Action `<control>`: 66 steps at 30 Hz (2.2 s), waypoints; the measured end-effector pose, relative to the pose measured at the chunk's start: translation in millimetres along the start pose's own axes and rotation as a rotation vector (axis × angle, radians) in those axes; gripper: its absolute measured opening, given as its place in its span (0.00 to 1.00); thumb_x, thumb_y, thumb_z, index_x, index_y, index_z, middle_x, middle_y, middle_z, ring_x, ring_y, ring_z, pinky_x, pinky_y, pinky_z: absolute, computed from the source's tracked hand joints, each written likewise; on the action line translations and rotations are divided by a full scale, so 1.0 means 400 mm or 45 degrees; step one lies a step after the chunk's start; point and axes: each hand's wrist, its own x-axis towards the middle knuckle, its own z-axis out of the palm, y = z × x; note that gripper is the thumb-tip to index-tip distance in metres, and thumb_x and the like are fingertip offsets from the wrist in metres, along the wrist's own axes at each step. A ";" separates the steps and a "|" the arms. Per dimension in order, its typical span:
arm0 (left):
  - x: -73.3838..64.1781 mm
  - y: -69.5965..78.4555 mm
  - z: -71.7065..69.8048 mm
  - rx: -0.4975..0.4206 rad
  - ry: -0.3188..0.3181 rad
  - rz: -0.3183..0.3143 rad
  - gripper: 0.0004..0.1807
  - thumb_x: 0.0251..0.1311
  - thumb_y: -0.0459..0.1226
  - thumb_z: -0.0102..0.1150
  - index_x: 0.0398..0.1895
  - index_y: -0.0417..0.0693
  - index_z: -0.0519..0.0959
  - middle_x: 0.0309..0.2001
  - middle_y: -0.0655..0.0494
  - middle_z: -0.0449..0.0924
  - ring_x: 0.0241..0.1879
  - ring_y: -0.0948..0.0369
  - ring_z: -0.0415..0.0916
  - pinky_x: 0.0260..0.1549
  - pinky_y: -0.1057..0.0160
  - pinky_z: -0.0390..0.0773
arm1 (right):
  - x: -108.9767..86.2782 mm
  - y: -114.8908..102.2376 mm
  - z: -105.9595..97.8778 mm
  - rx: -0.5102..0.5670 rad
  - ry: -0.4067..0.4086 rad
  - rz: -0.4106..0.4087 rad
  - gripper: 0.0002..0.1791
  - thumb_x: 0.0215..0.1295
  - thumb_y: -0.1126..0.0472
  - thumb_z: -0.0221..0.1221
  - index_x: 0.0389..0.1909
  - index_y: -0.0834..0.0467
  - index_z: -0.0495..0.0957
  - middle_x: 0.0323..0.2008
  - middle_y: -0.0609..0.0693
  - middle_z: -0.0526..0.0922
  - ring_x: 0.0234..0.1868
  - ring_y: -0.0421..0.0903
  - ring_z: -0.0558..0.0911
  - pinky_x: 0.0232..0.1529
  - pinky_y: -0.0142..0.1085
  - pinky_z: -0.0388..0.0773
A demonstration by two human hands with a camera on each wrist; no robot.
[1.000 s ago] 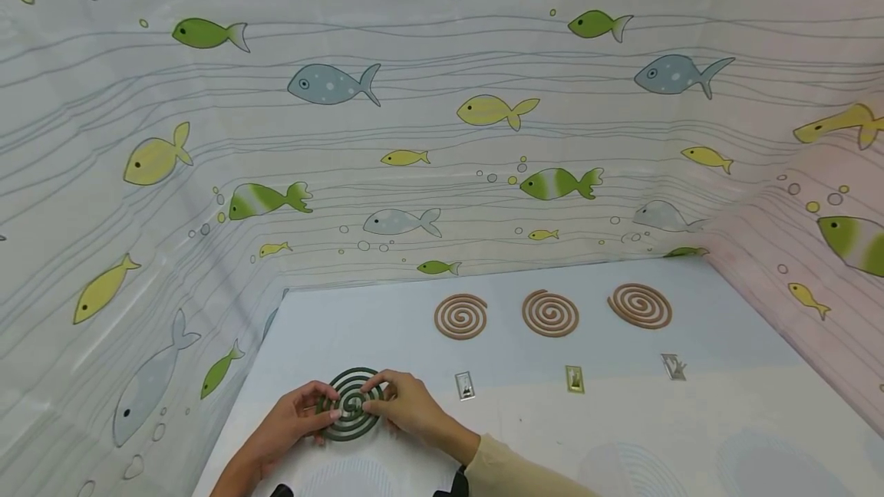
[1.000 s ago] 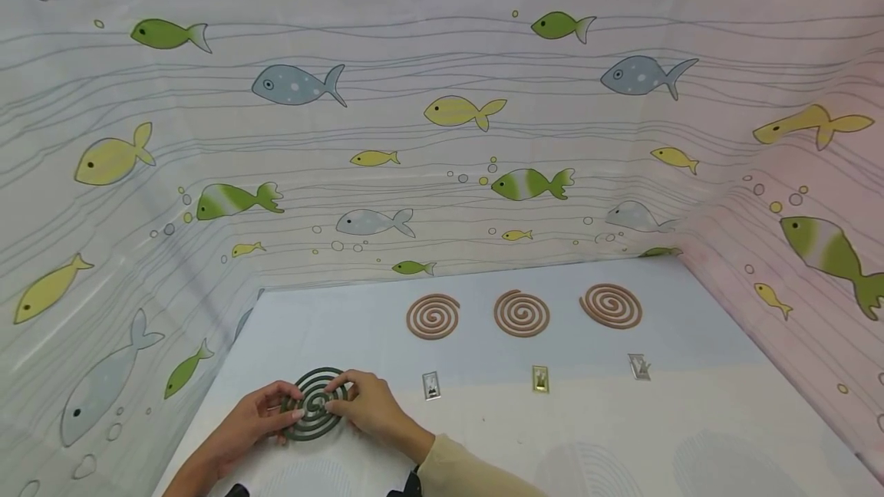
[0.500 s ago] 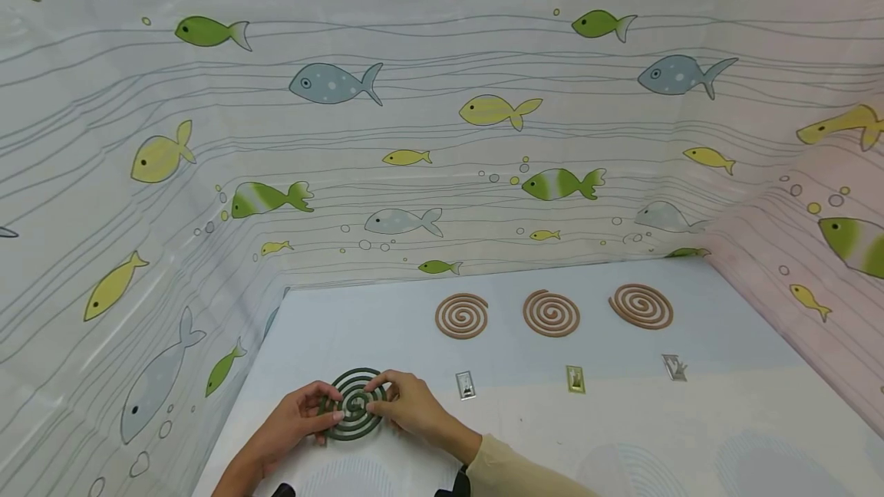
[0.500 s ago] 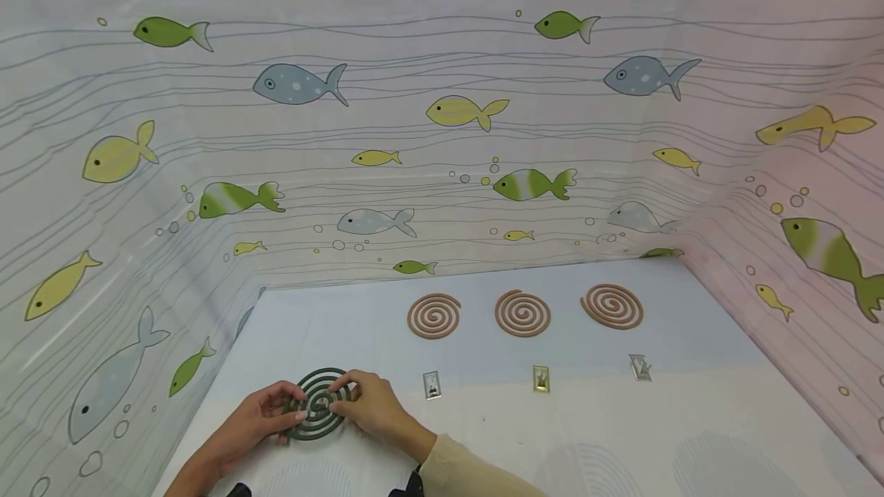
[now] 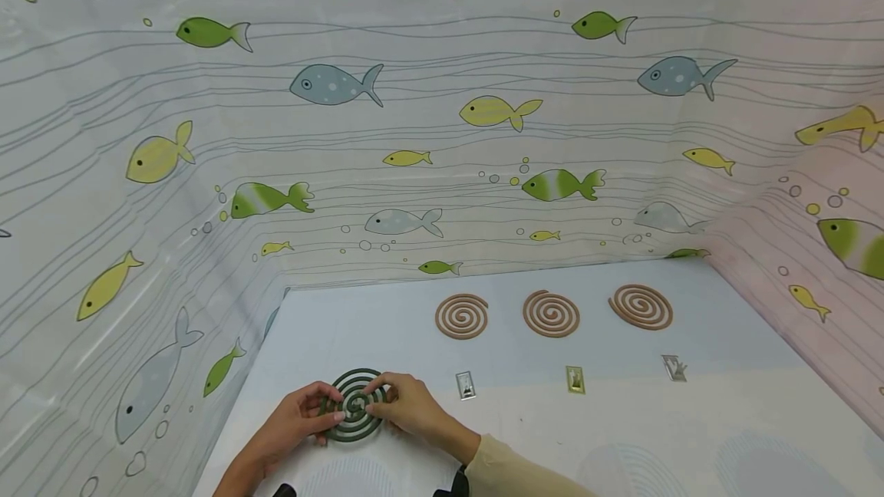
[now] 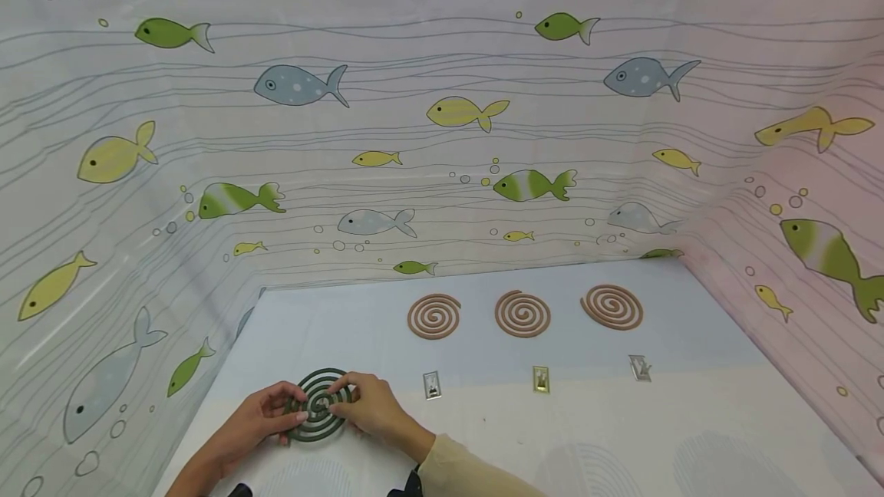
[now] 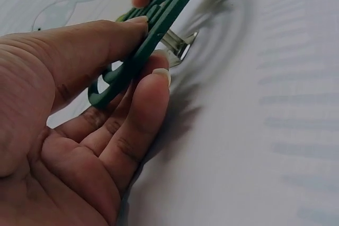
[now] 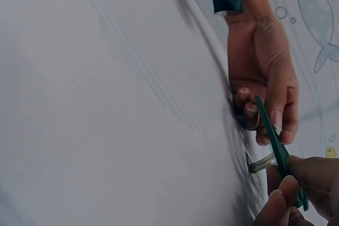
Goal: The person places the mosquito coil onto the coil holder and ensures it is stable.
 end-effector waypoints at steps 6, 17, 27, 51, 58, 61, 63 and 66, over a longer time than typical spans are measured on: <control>-0.003 0.003 0.004 -0.005 0.003 0.011 0.23 0.65 0.34 0.70 0.56 0.32 0.73 0.46 0.47 0.81 0.33 0.61 0.78 0.30 0.60 0.83 | 0.004 -0.008 0.017 -0.008 0.000 -0.031 0.08 0.65 0.59 0.70 0.44 0.48 0.88 0.24 0.43 0.79 0.12 0.36 0.70 0.15 0.29 0.67; -0.001 -0.003 0.009 -0.010 0.011 0.009 0.24 0.63 0.34 0.71 0.56 0.31 0.73 0.46 0.48 0.81 0.34 0.61 0.79 0.29 0.62 0.83 | 0.010 -0.005 0.040 -0.215 0.089 -0.112 0.02 0.61 0.57 0.73 0.34 0.46 0.91 0.42 0.33 0.86 0.48 0.32 0.80 0.54 0.35 0.75; -0.002 -0.004 0.010 -0.008 0.013 0.032 0.24 0.62 0.34 0.71 0.56 0.30 0.72 0.46 0.47 0.81 0.33 0.62 0.78 0.29 0.62 0.82 | 0.017 0.001 0.054 -0.292 0.195 -0.099 0.03 0.57 0.54 0.75 0.29 0.44 0.90 0.36 0.33 0.86 0.47 0.35 0.81 0.53 0.40 0.76; 0.003 0.006 0.007 -0.005 0.102 0.093 0.24 0.64 0.34 0.70 0.57 0.31 0.71 0.46 0.45 0.78 0.30 0.61 0.76 0.25 0.59 0.82 | 0.029 -0.015 0.064 -0.312 0.347 -0.183 0.04 0.58 0.50 0.75 0.29 0.43 0.89 0.31 0.32 0.85 0.40 0.32 0.81 0.41 0.32 0.75; 0.007 0.007 0.011 0.007 0.089 0.053 0.25 0.64 0.35 0.70 0.57 0.31 0.72 0.45 0.47 0.79 0.30 0.62 0.74 0.25 0.63 0.80 | 0.031 -0.009 0.067 -0.351 0.345 -0.139 0.04 0.58 0.51 0.75 0.28 0.43 0.88 0.32 0.33 0.85 0.42 0.33 0.82 0.39 0.33 0.76; 0.008 0.007 0.012 0.010 0.087 0.044 0.24 0.64 0.35 0.70 0.57 0.31 0.72 0.44 0.48 0.79 0.29 0.63 0.74 0.25 0.64 0.80 | 0.030 -0.011 0.066 -0.365 0.343 -0.130 0.04 0.57 0.51 0.75 0.28 0.42 0.88 0.33 0.33 0.86 0.42 0.34 0.82 0.38 0.34 0.75; 0.007 0.008 0.013 0.005 0.087 0.044 0.24 0.64 0.34 0.70 0.57 0.30 0.72 0.43 0.48 0.79 0.29 0.63 0.74 0.25 0.64 0.79 | 0.028 -0.013 0.065 -0.369 0.340 -0.135 0.04 0.57 0.51 0.75 0.28 0.43 0.88 0.33 0.34 0.86 0.42 0.35 0.82 0.38 0.34 0.76; 0.004 0.009 0.013 0.006 0.078 0.051 0.24 0.65 0.34 0.69 0.57 0.29 0.71 0.43 0.48 0.79 0.29 0.63 0.74 0.25 0.64 0.80 | 0.025 -0.016 0.064 -0.369 0.331 -0.139 0.04 0.57 0.52 0.75 0.28 0.44 0.89 0.33 0.36 0.87 0.42 0.36 0.83 0.38 0.34 0.76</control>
